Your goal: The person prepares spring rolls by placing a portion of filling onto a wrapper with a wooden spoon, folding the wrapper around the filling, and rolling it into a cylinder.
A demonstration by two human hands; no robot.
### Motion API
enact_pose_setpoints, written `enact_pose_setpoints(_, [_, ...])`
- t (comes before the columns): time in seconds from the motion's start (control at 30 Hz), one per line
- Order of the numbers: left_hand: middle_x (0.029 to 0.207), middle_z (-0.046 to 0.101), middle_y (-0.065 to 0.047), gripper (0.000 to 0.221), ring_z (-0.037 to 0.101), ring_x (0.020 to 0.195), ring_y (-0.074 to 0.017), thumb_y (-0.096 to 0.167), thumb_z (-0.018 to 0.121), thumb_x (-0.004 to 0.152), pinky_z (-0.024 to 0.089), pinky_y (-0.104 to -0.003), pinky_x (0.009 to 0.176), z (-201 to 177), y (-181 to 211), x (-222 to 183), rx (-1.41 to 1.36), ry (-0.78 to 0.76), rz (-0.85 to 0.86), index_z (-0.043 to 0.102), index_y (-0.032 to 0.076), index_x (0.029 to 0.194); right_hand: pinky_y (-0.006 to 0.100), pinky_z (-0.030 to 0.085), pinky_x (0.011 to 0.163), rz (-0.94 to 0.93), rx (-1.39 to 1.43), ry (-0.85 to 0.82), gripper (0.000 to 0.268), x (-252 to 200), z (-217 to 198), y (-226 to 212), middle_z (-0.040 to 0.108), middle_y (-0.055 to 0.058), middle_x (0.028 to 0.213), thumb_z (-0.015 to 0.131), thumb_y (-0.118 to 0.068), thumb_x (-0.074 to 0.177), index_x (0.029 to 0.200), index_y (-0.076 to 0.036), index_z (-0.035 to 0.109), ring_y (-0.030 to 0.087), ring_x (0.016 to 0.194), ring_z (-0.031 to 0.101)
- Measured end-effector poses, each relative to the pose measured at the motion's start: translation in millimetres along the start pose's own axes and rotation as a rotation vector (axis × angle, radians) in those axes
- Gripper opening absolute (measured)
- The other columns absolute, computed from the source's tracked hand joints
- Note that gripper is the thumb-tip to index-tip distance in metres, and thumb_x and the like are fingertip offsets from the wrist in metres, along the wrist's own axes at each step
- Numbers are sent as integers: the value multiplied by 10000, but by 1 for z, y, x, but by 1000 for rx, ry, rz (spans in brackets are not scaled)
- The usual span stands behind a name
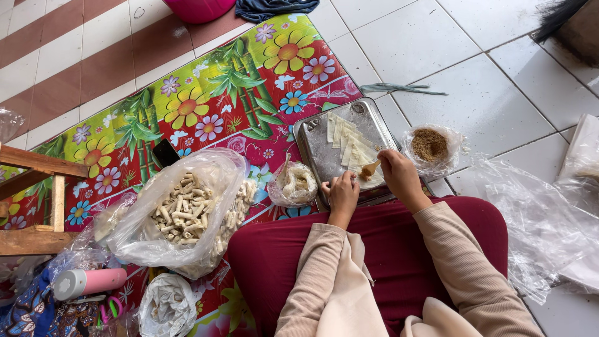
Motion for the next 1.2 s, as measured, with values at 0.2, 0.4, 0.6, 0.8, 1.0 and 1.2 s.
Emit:
enact_pose_setpoints(0.2, [985, 751, -2, 233, 643, 997, -211, 206, 732, 879, 283, -474, 999, -5, 1, -2, 35, 1, -18, 670, 136, 1092, 407, 566, 718, 4, -41, 18, 123, -3, 0, 8, 729, 192, 975, 628, -70, 1004, 1063, 18, 690, 347, 819, 713])
enact_pose_setpoints(0.4, [1001, 736, -28, 288, 642, 1019, -210, 219, 733, 891, 307, -467, 1009, -1, 8, 1, 28, 7, 40, 650, 114, 1146, 297, 557, 563, 530, 202, -61, 149, -5, 12, 84, 721, 101, 875, 577, -85, 1027, 1094, -11, 689, 148, 652, 659])
enact_pose_setpoints(0.6, [1096, 712, -69, 245, 645, 1091, -237, 160, 670, 966, 380, -452, 1032, 16, 14, 4, -83, 3, 196, 628, 84, 1195, 261, 528, 526, 774, 591, 270, 153, -11, -43, 179, 658, 61, 819, 521, -32, 1051, 1078, 8, 667, 103, 607, 587])
enact_pose_setpoints(0.8, [1103, 684, -77, 218, 636, 1091, -260, 93, 677, 920, 434, -413, 1040, 26, 12, 4, -80, 27, 299, 694, 81, 1137, 263, 476, 569, 838, 100, 392, 163, -18, -73, 222, 667, 57, 933, 582, -58, 1023, 1107, -1, 710, 116, 689, 575])
enact_pose_setpoints(1.0, [1086, 663, -63, 220, 618, 1089, -251, 83, 708, 883, 431, -416, 1027, 22, 15, 2, -21, 49, 336, 731, 105, 1101, 433, 500, 806, 409, -834, 354, 591, 4, -74, 138, 587, 249, 1182, 745, -141, 695, 1275, -29, 710, 352, 1058, 493])
enact_pose_setpoints(1.2, [1078, 651, -58, 267, 599, 1095, -253, 84, 725, 852, 428, -425, 1008, 17, 19, 1, 6, 41, 324, 737, 123, 1116, 392, 562, 773, 365, -588, -412, 289, -22, 36, 77, 716, 38, 1073, 708, -415, 960, 1083, -155, 734, 227, 932, 674])
Point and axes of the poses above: each hand's wrist, its own x-axis towards the middle knuckle, its own z-axis out of the palm, y = z × x, the point moved 6 cm from there along x, towards the middle knuckle
